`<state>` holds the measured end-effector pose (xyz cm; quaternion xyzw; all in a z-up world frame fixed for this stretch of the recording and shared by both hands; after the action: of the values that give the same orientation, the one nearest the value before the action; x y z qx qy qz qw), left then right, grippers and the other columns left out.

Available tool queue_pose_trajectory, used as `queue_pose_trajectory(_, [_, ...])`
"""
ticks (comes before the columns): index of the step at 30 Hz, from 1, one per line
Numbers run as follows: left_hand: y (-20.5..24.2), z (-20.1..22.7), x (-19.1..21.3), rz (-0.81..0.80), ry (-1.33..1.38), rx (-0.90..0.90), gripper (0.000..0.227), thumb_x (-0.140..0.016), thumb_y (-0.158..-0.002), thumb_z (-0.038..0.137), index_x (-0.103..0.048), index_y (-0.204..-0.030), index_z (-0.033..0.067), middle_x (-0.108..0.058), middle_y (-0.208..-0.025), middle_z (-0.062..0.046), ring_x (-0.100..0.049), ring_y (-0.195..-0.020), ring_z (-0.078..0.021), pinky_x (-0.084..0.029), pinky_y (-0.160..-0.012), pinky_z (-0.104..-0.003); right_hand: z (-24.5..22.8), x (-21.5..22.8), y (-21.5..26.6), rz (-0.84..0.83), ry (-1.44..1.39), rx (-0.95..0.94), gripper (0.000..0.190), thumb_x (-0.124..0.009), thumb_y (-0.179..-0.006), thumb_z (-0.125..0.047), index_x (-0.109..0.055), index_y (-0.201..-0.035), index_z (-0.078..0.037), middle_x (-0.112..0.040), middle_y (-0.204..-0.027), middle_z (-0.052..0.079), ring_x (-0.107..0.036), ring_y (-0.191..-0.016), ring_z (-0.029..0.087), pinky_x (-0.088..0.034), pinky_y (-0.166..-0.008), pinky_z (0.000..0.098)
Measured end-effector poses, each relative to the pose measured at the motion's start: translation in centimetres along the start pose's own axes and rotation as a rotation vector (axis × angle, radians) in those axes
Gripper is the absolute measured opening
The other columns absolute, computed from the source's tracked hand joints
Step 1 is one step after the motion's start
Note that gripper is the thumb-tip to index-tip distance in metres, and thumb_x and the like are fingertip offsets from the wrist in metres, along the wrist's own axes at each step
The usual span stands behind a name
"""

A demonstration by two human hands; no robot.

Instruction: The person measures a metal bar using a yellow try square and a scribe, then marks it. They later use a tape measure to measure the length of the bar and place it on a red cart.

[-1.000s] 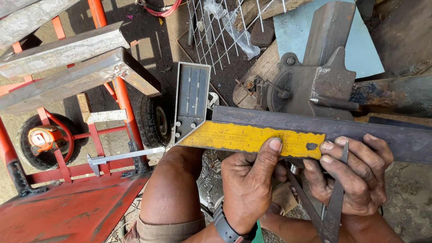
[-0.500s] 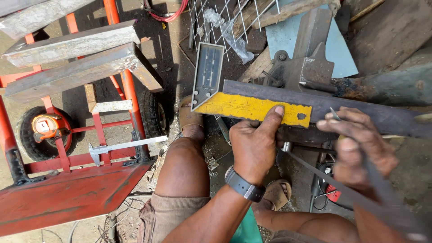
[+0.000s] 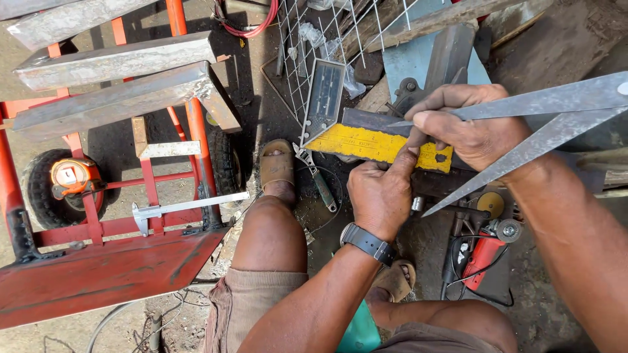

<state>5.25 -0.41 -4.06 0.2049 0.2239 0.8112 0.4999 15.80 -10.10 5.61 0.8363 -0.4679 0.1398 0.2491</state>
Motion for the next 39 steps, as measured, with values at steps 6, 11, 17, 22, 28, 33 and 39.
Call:
queue_pose_trajectory(6, [0.5,1.2,0.4,-0.048,0.007,0.054,0.067,-0.073,-0.082,0.058,-0.033,-0.048,0.0180,-0.029,-0.054,0.004,-0.029,-0.056,-0.0110,-0.027,-0.050,-0.040,0.8,-0.4,-0.4,-0.014,0.096,0.038,0.023,-0.062,-0.097,-0.018,-0.076,-0.104,-0.001,-0.076,-0.079,0.004,-0.063,-0.079,0.009,-0.053,-0.075,0.0261])
queue_pose_trajectory(11, [0.6,1.7,0.6,-0.030,-0.007,0.043,0.072,-0.073,-0.082,0.060,-0.028,-0.045,0.0160,-0.025,-0.051,0.003,-0.024,-0.053,-0.0134,-0.023,-0.049,-0.041,0.8,-0.5,-0.4,-0.020,0.098,0.025,0.020,-0.064,-0.096,-0.015,-0.077,-0.104,-0.002,-0.076,-0.082,0.005,-0.066,-0.081,0.010,-0.053,-0.072,0.0266])
queue_pose_trajectory(17, [0.5,1.0,0.2,-0.030,0.060,0.036,0.068,-0.074,-0.083,0.056,-0.029,-0.047,0.0192,-0.028,-0.052,0.006,-0.025,-0.055,-0.0104,-0.023,-0.048,-0.038,1.5,-0.5,-0.6,-0.017,0.191,0.015,0.015,-0.066,-0.095,-0.015,-0.078,-0.100,-0.007,-0.073,-0.080,0.002,-0.058,-0.073,0.009,-0.047,-0.062,0.0267])
queue_pose_trajectory(22, [0.4,0.6,-0.2,0.011,0.116,0.042,0.064,-0.080,-0.081,0.048,-0.031,-0.049,0.0213,-0.030,-0.055,0.009,-0.027,-0.057,-0.0085,-0.024,-0.048,-0.037,0.3,-0.4,-0.4,-0.023,0.300,0.145,0.011,-0.069,-0.095,-0.013,-0.079,-0.097,-0.010,-0.070,-0.075,0.000,-0.056,-0.068,0.008,-0.043,-0.058,0.0266])
queue_pose_trajectory(28, [0.5,0.6,-0.3,0.015,0.129,0.036,0.063,-0.079,-0.084,0.040,-0.030,-0.049,0.0223,-0.029,-0.052,0.008,-0.026,-0.054,-0.0092,-0.023,-0.048,-0.037,2.7,1.8,1.5,0.052,0.284,-0.062,0.014,-0.067,-0.092,-0.012,-0.081,-0.095,-0.011,-0.065,-0.069,0.000,-0.049,-0.062,0.008,-0.037,-0.052,0.0258])
queue_pose_trajectory(33, [0.4,0.3,-0.5,0.023,0.232,0.043,0.060,-0.081,-0.085,0.036,-0.039,-0.045,0.0208,-0.037,-0.047,0.007,-0.032,-0.050,-0.0062,-0.027,-0.045,-0.034,4.4,4.5,3.3,0.035,0.323,-0.032,0.020,-0.063,-0.092,-0.004,-0.080,-0.102,-0.004,-0.076,-0.074,0.007,-0.065,-0.066,0.011,-0.049,-0.058,0.0258])
queue_pose_trajectory(39, [0.1,-0.1,-0.6,0.021,0.232,0.051,0.058,-0.081,-0.083,0.037,-0.038,-0.047,0.0219,-0.037,-0.051,0.008,-0.032,-0.053,-0.0063,-0.030,-0.048,-0.034,2.6,7.1,6.7,0.192,0.378,0.142,0.009,-0.068,-0.105,0.007,-0.075,-0.104,0.012,-0.073,-0.079,0.018,-0.071,-0.064,0.022,-0.058,-0.057,0.0308])
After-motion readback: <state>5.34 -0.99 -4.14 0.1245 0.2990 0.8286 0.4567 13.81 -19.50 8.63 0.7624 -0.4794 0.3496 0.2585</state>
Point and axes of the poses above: each hand's wrist, its own y-axis away from the middle knuckle, its own x-axis out of the back of the hand, z = x × y, the point moved 5 cm from there along -y, towards the middle knuckle
